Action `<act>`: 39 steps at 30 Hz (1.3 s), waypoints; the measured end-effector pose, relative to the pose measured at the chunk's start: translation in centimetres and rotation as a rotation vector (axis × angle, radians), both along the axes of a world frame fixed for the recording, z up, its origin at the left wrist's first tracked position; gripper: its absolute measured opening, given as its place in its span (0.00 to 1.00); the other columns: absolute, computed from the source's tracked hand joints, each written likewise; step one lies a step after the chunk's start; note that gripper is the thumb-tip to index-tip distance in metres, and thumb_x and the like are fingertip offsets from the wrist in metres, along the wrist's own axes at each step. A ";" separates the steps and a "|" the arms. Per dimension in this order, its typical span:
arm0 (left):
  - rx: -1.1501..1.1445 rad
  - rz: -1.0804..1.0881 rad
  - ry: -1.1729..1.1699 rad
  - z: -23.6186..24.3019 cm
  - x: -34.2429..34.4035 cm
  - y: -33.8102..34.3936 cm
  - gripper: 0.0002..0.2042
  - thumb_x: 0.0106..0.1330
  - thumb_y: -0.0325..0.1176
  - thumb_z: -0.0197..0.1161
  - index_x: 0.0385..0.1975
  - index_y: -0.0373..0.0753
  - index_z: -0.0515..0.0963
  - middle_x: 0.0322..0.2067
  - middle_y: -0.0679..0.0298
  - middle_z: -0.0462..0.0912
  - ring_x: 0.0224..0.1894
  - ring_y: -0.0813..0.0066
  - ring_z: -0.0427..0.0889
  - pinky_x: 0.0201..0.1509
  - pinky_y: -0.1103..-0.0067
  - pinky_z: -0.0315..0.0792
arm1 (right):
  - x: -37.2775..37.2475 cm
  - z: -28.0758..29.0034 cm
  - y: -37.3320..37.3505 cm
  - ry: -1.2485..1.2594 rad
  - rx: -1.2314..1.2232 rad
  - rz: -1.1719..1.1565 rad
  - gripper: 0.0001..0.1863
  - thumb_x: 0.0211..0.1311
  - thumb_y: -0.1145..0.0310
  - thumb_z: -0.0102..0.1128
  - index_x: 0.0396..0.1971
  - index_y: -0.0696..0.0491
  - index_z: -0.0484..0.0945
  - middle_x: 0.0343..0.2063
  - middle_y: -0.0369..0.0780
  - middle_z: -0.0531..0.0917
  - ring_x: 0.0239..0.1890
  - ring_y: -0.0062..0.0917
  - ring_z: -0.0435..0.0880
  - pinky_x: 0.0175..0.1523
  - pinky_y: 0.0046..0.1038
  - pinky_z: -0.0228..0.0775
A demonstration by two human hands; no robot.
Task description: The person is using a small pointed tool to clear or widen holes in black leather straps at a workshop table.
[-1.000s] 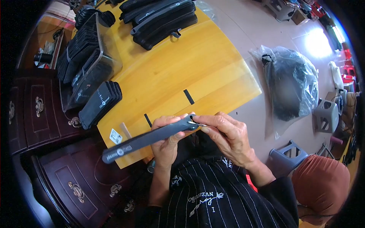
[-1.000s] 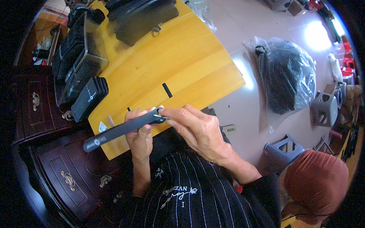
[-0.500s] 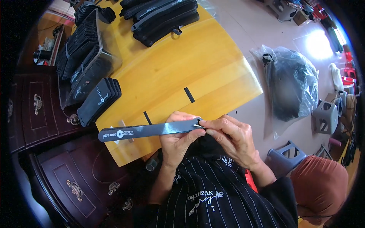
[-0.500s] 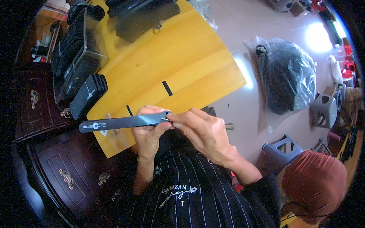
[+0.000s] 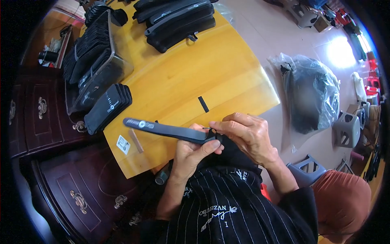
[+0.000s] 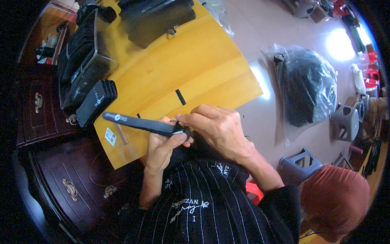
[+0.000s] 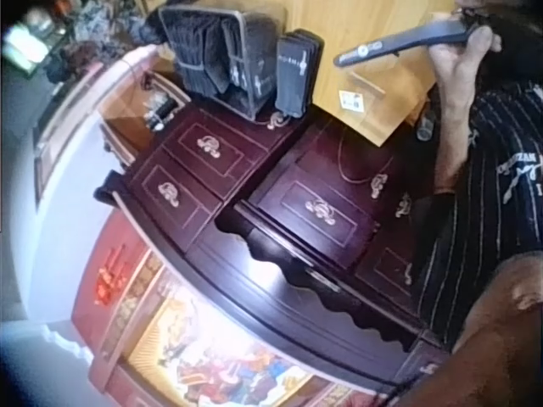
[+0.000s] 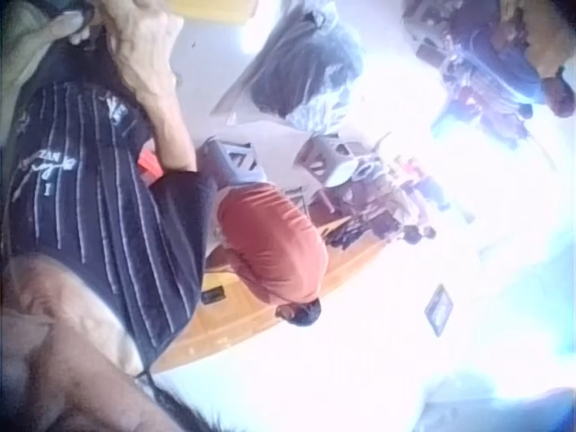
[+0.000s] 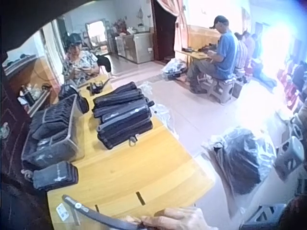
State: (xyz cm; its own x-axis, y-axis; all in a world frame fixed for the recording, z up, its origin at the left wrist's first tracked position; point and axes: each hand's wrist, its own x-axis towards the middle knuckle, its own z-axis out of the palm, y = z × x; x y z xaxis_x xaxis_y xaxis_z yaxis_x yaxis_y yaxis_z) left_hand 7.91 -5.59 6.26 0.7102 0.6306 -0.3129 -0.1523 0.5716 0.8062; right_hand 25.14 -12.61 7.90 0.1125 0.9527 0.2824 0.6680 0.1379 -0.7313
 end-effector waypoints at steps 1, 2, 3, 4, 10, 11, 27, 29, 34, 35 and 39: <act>-0.036 -0.061 0.013 0.2 -0.1 -0.1 0.09 0.61 0.24 0.63 0.36 0.31 0.70 0.29 0.59 0.79 0.32 0.75 0.81 0.39 0.81 0.76 | 0.0 0.0 0.2 -0.008 0.024 -0.015 0.15 0.52 0.77 0.62 0.41 0.49 0.82 0.26 0.38 0.80 0.26 0.28 0.82 0.29 0.27 0.72; -0.063 -0.197 0.039 0.6 -0.2 -0.3 0.08 0.62 0.26 0.63 0.36 0.32 0.71 0.28 0.60 0.79 0.31 0.75 0.81 0.39 0.81 0.75 | 0.0 0.1 0.3 -0.017 0.048 -0.031 0.16 0.52 0.77 0.62 0.41 0.49 0.83 0.25 0.38 0.80 0.26 0.28 0.82 0.29 0.27 0.72; -0.091 -0.334 0.065 0.9 -0.2 -0.7 0.08 0.63 0.28 0.63 0.36 0.32 0.73 0.28 0.60 0.79 0.31 0.75 0.81 0.39 0.81 0.74 | 0.3 0.2 0.6 -0.019 0.049 -0.026 0.16 0.52 0.77 0.62 0.41 0.49 0.83 0.25 0.38 0.80 0.26 0.28 0.82 0.29 0.27 0.72; -0.140 -0.337 0.051 0.8 -0.1 -1.5 0.10 0.58 0.30 0.62 0.34 0.30 0.73 0.29 0.56 0.78 0.30 0.71 0.81 0.33 0.79 0.75 | 0.7 0.4 1.0 -0.026 0.026 -0.040 0.16 0.51 0.78 0.62 0.41 0.49 0.83 0.25 0.38 0.80 0.26 0.28 0.82 0.29 0.27 0.72; -0.232 0.000 -0.175 0.8 -1.1 -1.0 0.10 0.71 0.37 0.44 0.42 0.37 0.65 0.28 0.59 0.73 0.27 0.65 0.80 0.24 0.79 0.73 | 0.7 1.9 0.8 0.061 0.022 -0.048 0.12 0.54 0.73 0.63 0.39 0.47 0.83 0.21 0.38 0.77 0.22 0.29 0.78 0.25 0.29 0.68; -0.216 0.049 -0.167 0.9 -0.9 -0.8 0.11 0.73 0.41 0.42 0.37 0.40 0.65 0.23 0.62 0.69 0.21 0.69 0.75 0.19 0.82 0.68 | 0.8 1.8 0.6 0.058 0.022 -0.036 0.12 0.54 0.73 0.63 0.39 0.47 0.83 0.21 0.38 0.77 0.22 0.29 0.78 0.25 0.29 0.68; -0.323 -0.091 -0.219 1.7 -0.3 -1.3 0.23 0.73 0.56 0.35 0.30 0.42 0.63 0.12 0.69 0.60 0.08 0.83 0.56 0.09 0.87 0.50 | -3.3 -0.3 1.8 0.890 -0.090 -0.063 0.14 0.53 0.72 0.68 0.42 0.54 0.81 0.22 0.32 0.77 0.21 0.10 0.68 0.26 0.18 0.62; -0.331 -0.116 -0.196 1.9 -0.5 -1.2 0.23 0.73 0.56 0.35 0.28 0.42 0.61 0.12 0.69 0.59 0.08 0.84 0.55 0.09 0.88 0.50 | -2.4 -0.4 2.1 0.924 -0.221 -0.046 0.08 0.53 0.77 0.67 0.34 0.58 0.81 0.27 0.36 0.82 0.29 0.15 0.80 0.32 0.17 0.69; -0.415 -0.240 -0.224 1.7 -0.9 -1.7 0.22 0.73 0.54 0.36 0.28 0.42 0.62 0.12 0.70 0.59 0.08 0.85 0.53 0.10 0.88 0.49 | 1.6 -0.3 6.7 0.705 -0.167 -0.326 0.14 0.57 0.59 0.65 0.31 0.55 0.81 0.22 0.31 0.77 0.23 0.12 0.71 0.26 0.18 0.61; -0.407 -0.266 -0.236 1.8 -0.9 -1.9 0.21 0.74 0.53 0.37 0.27 0.42 0.62 0.12 0.70 0.59 0.08 0.86 0.53 0.10 0.89 0.49 | 3.8 -1.3 8.1 0.689 -0.160 -0.407 0.15 0.55 0.57 0.66 0.32 0.55 0.82 0.20 0.31 0.76 0.23 0.12 0.70 0.25 0.19 0.61; -0.487 -0.363 -0.225 1.2 -0.7 -2.7 0.21 0.74 0.53 0.37 0.27 0.42 0.62 0.12 0.70 0.59 0.08 0.86 0.53 0.10 0.89 0.49 | 14.0 -3.9 12.1 0.708 -0.051 -0.621 0.16 0.52 0.56 0.68 0.31 0.55 0.82 0.19 0.31 0.75 0.20 0.14 0.68 0.23 0.18 0.58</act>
